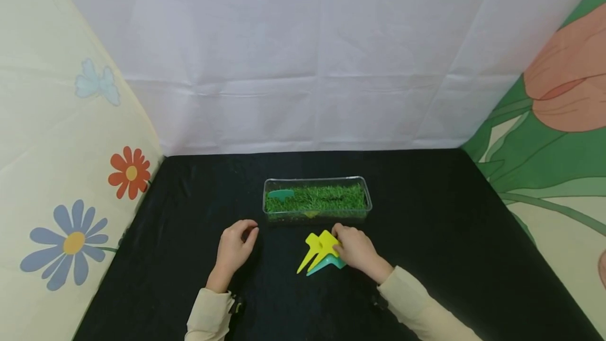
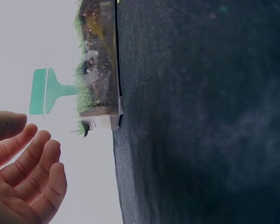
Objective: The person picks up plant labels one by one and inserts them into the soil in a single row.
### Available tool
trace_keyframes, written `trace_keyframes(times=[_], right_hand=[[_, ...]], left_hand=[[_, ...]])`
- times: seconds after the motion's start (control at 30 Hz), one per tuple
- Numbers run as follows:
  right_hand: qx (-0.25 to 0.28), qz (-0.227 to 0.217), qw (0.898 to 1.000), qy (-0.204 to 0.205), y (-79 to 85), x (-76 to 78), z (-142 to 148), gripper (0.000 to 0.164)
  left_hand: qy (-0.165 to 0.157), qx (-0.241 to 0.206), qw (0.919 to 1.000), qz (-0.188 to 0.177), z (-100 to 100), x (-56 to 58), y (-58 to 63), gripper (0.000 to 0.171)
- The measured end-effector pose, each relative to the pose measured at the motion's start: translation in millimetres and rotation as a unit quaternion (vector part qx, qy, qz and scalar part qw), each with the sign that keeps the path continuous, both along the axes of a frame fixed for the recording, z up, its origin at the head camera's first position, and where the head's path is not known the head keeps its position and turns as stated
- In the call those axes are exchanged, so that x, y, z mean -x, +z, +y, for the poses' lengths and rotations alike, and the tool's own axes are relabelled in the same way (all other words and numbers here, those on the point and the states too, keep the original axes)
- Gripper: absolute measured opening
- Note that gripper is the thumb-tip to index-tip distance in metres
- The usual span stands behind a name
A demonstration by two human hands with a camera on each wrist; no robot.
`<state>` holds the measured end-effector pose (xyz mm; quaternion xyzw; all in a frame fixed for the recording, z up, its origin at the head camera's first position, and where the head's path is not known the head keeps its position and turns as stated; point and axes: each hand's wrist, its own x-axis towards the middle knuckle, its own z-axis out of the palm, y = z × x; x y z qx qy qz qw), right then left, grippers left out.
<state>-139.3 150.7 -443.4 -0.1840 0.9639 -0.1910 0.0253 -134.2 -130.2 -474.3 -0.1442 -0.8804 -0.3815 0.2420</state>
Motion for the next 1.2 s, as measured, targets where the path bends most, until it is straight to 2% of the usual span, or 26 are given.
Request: trace_keyframes(times=[0.37,0.8,1.07,1.2], right_hand=[[0.053,-0.001,0.999,-0.004,11.5,4.4,5.2,0.014],[0.107,0.012,0.994,0.038,26.5,10.7,17.9,0.007],[0.112,0.016,0.993,0.032,38.1,10.9,20.6,0.005],[0.107,0.023,0.994,0.028,40.8,10.6,20.5,0.006]], left_hand=[[0.003,-0.001,1.0,-0.007,0.4,-0.7,0.1,0.007],[0.0,-0.001,1.0,-0.01,1.6,-0.1,2.4,0.007],[-0.007,-0.001,1.0,-0.006,4.9,1.8,4.0,0.007],[-0.022,0.001,0.9997,-0.009,12.1,4.2,7.2,0.007]])
